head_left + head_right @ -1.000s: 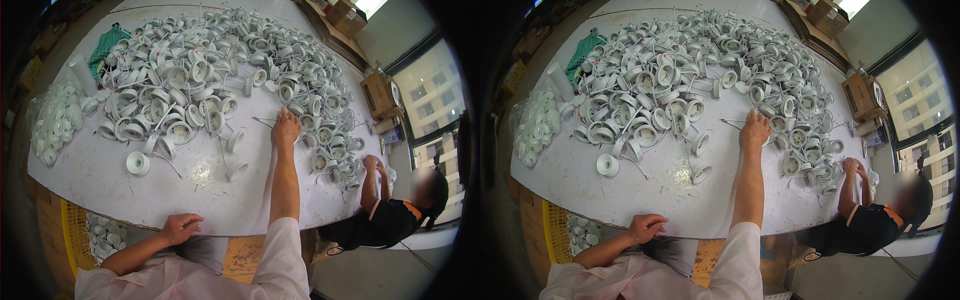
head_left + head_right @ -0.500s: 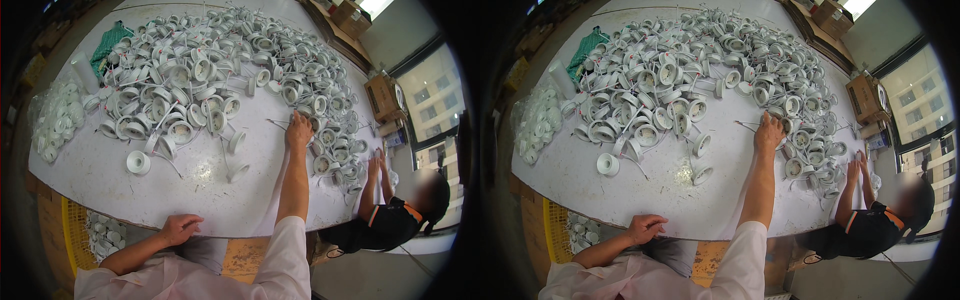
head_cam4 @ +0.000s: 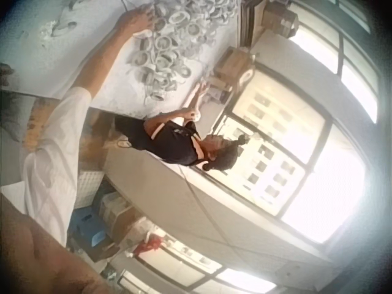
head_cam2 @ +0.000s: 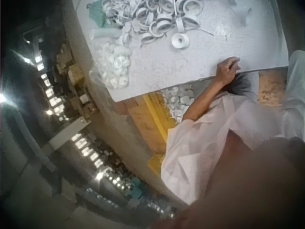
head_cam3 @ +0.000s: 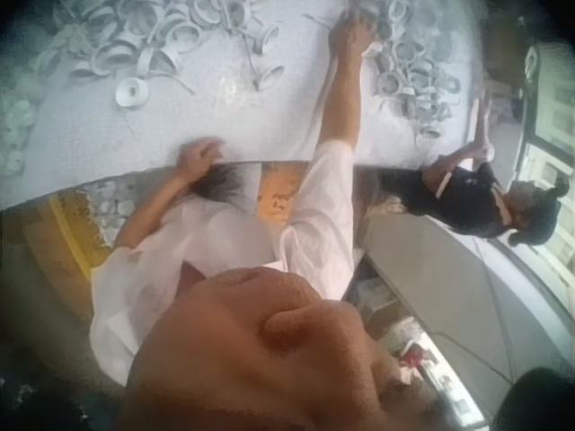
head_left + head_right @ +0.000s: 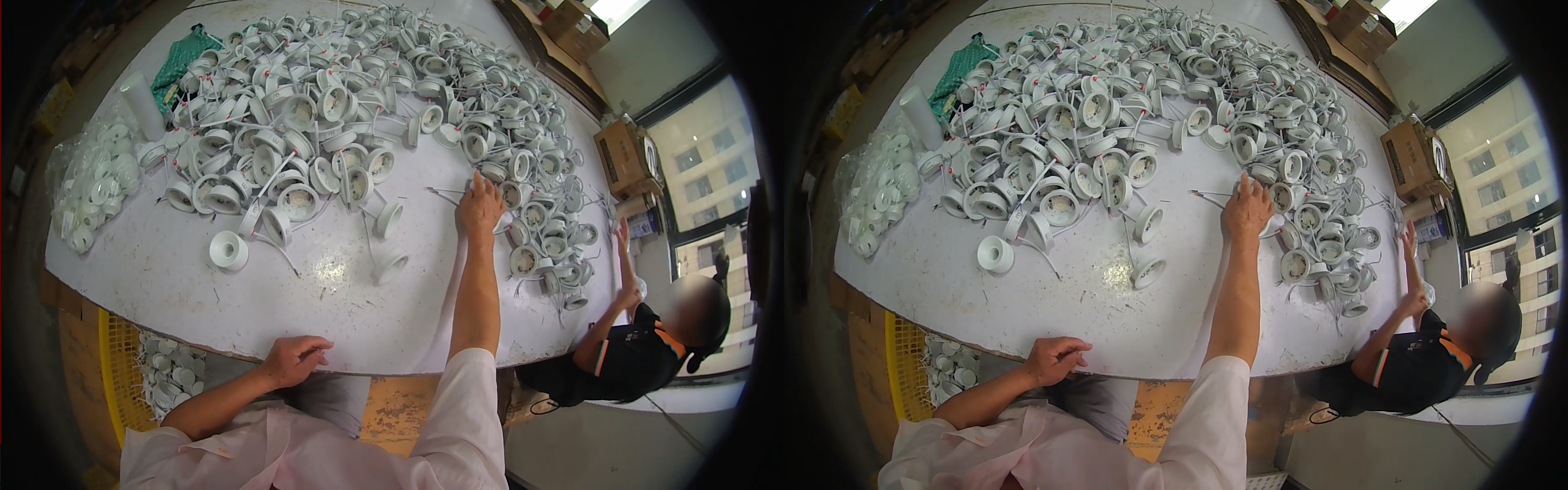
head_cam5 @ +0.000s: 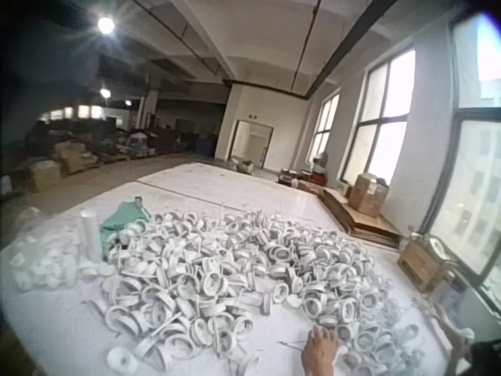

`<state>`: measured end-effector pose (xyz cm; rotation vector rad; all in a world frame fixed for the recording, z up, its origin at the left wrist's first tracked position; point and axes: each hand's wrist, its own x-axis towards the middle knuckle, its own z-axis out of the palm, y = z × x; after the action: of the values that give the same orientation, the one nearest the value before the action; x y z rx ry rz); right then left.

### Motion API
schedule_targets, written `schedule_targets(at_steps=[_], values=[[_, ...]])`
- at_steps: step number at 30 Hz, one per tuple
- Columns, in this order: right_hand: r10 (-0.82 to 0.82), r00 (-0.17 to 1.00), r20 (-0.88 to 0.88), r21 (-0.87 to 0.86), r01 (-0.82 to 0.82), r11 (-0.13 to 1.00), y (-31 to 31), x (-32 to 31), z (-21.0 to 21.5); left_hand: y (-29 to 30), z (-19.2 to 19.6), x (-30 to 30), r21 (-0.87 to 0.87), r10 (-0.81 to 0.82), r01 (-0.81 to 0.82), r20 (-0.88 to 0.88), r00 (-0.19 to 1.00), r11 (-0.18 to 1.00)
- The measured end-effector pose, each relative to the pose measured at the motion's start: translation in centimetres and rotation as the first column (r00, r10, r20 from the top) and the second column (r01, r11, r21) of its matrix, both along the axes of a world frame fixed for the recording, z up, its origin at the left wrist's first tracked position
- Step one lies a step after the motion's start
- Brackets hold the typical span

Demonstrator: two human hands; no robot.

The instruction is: The person assembles light fixtures by picking up LED housings and pressing plastic covers onto them by hand.

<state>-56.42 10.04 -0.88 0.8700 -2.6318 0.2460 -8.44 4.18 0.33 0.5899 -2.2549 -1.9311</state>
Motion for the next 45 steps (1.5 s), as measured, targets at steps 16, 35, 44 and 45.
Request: schedule_targets(at_steps=[16,35,44,45], values=[[0.281,0.835,0.473,-0.478,-0.024,0.878,1.9,25.5,3.4,-0.5,-0.2,-0.3,0.193,0.042,-0.028,-0.068,0.997,0.981],[0.656,0.723,0.217,-0.624,-0.414,0.663,7.1,41.3,10.3,-2.0,6.0,4.0,-0.158,-0.255,0.225,-0.211,0.944,0.962],[0.744,0.561,0.363,-0.762,-0.281,0.584,5.6,42.9,9.0,-2.6,4.8,6.1,0.356,-0.086,0.235,-0.387,0.918,0.904],[0.790,0.441,0.427,-0.846,-0.114,0.521,5.7,42.9,8.6,-3.0,5.1,6.3,0.368,-0.092,0.233,-0.363,0.927,0.900]])
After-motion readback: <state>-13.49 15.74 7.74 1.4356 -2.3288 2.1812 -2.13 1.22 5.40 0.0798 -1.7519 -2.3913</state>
